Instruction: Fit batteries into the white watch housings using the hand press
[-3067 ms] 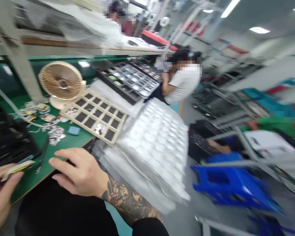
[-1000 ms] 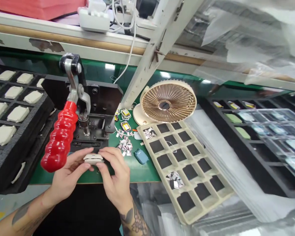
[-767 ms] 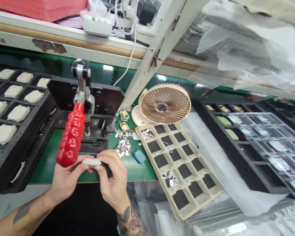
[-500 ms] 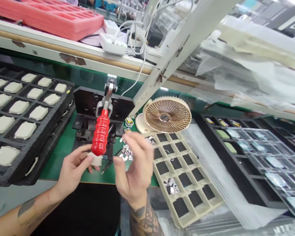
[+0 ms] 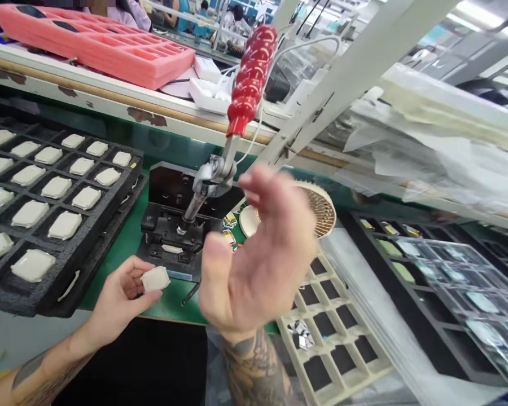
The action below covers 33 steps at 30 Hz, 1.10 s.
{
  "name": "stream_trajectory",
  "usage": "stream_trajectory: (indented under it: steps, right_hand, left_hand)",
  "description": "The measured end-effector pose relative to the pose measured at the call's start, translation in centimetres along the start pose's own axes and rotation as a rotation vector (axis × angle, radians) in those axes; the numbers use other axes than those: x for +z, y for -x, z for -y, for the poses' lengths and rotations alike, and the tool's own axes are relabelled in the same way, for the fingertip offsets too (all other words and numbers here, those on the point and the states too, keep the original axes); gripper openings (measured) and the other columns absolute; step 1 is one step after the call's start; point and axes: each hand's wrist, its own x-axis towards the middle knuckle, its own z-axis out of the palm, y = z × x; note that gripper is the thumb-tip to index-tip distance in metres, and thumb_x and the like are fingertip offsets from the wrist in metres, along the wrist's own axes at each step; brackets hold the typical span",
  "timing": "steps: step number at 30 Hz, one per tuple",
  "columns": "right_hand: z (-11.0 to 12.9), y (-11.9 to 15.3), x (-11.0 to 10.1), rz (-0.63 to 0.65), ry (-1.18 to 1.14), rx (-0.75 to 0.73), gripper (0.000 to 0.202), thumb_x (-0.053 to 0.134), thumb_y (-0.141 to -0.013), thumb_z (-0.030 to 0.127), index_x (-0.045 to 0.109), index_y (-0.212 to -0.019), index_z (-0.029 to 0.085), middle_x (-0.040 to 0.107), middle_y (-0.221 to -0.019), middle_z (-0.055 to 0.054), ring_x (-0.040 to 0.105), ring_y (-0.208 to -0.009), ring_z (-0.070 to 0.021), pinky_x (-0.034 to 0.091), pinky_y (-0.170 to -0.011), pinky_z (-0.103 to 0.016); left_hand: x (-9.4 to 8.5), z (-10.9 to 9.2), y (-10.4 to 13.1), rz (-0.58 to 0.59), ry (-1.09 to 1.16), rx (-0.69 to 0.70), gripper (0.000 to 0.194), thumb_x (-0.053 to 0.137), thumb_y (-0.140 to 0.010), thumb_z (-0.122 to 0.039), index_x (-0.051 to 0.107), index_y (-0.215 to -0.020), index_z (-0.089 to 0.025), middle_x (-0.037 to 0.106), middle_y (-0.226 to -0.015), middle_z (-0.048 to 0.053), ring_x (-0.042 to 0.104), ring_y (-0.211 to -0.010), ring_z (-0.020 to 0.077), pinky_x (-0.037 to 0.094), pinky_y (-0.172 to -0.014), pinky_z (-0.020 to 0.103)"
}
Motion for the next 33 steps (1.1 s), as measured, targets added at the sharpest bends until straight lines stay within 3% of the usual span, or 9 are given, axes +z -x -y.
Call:
stream_trajectory:
  steps: [3, 7, 10, 13, 17, 22, 28, 31, 33]
  right_hand:
    - [-1.7, 6.4, -2.5, 0.077, 0.092, -0.080, 0.048, 0.066, -0.100, 0.012, 0.069, -0.148, 0.019, 0.077, -0.125, -0.013, 0.076, -0.116, -0.0326, 0.067, -0.098, -0.056]
    - [-2.9, 13.1, -3.3, 0.555, 0.152, 0.122, 0.054, 0.057, -0.101, 0.001, 0.064, -0.150, 0.022, 0.076, -0.131, -0.012, 0.074, -0.124, -0.0294, 0.065, -0.106, -0.052]
    - [-3.4, 14.1, -1.2, 0.846, 0.286, 0.084, 0.051, 0.048, -0.104, 0.004, 0.062, -0.151, 0.017, 0.073, -0.136, -0.019, 0.070, -0.127, -0.0329, 0.063, -0.108, -0.055]
    - [-4.1, 13.3, 0.9, 1.026, 0.370, 0.111, 0.043, 0.049, -0.101, 0.005, 0.068, -0.140, 0.011, 0.074, -0.127, -0.021, 0.071, -0.119, -0.0344, 0.062, -0.108, -0.056]
    - [-3.6, 13.1, -0.1, 0.931, 0.222, 0.312, 0.047, 0.048, -0.103, 0.003, 0.065, -0.145, 0.018, 0.071, -0.135, -0.017, 0.067, -0.129, -0.0301, 0.060, -0.114, -0.050]
    - [-1.6, 15.4, -5.0, 0.644, 0.118, 0.459, 0.055, 0.048, -0.110, 0.008, 0.052, -0.162, 0.026, 0.063, -0.154, -0.014, 0.062, -0.145, -0.0259, 0.058, -0.120, -0.047]
    - [-2.3, 16.3, -7.3, 0.573, 0.190, 0.437, 0.054, 0.052, -0.110, 0.013, 0.055, -0.161, 0.028, 0.068, -0.150, -0.011, 0.066, -0.141, -0.0275, 0.061, -0.115, -0.050]
    - [-2.2, 16.1, -7.1, 0.572, 0.196, 0.396, 0.052, 0.052, -0.110, 0.015, 0.056, -0.161, 0.027, 0.070, -0.149, -0.012, 0.068, -0.139, -0.0285, 0.062, -0.111, -0.050]
    - [-2.1, 15.9, -6.8, 0.561, 0.190, 0.321, 0.053, 0.055, -0.109, 0.014, 0.057, -0.161, 0.025, 0.072, -0.146, -0.013, 0.070, -0.135, -0.0292, 0.062, -0.108, -0.049]
  left_hand:
    - [-1.2, -0.8, -0.1, 0.020, -0.233, 0.160, 0.026, 0.084, -0.094, -0.026, 0.073, -0.117, -0.021, 0.082, -0.109, 0.006, 0.075, -0.090, 0.0175, 0.059, -0.079, 0.027]
    - [-2.8, -1.4, -0.4, -0.025, -0.608, 0.482, 0.029, 0.080, -0.098, -0.020, 0.075, -0.126, -0.025, 0.078, -0.109, 0.002, 0.065, -0.078, 0.0136, 0.056, -0.076, 0.027]
    - [-3.0, -1.8, -0.8, -0.026, -0.706, 0.594, 0.034, 0.079, -0.099, -0.018, 0.073, -0.132, -0.024, 0.077, -0.111, 0.003, 0.066, -0.080, 0.0148, 0.058, -0.079, 0.029]
    - [-2.9, -2.3, -0.8, -0.007, -0.745, 0.650, 0.034, 0.078, -0.100, -0.017, 0.073, -0.133, -0.023, 0.074, -0.122, 0.007, 0.070, -0.094, 0.0186, 0.060, -0.084, 0.031]
    - [-3.0, -2.2, -0.6, -0.106, -0.862, 0.736, 0.041, 0.077, -0.101, -0.014, 0.071, -0.141, -0.023, 0.068, -0.129, 0.010, 0.071, -0.103, 0.0209, 0.060, -0.090, 0.034]
    - [-1.4, -1.4, -2.0, -0.069, -1.152, 0.719, 0.036, 0.066, -0.109, -0.017, 0.067, -0.145, -0.021, 0.071, -0.133, 0.012, 0.073, -0.116, 0.0264, 0.060, -0.102, 0.041]
    - [2.2, -2.2, -5.2, -0.031, -1.480, 0.554, 0.019, 0.061, -0.110, -0.020, 0.080, -0.109, -0.022, 0.077, -0.105, 0.010, 0.077, -0.092, 0.0266, 0.060, -0.072, 0.035]
    - [2.5, -2.8, -5.2, 0.059, -1.460, 0.453, 0.026, 0.058, -0.107, -0.009, 0.078, -0.119, -0.020, 0.079, -0.110, 0.010, 0.079, -0.095, 0.0263, 0.063, -0.077, 0.035]
    - [2.3, -3.3, -4.4, 0.112, -1.298, 0.429, 0.029, 0.062, -0.105, -0.011, 0.075, -0.130, -0.020, 0.078, -0.126, 0.011, 0.079, -0.105, 0.0272, 0.065, -0.086, 0.037]
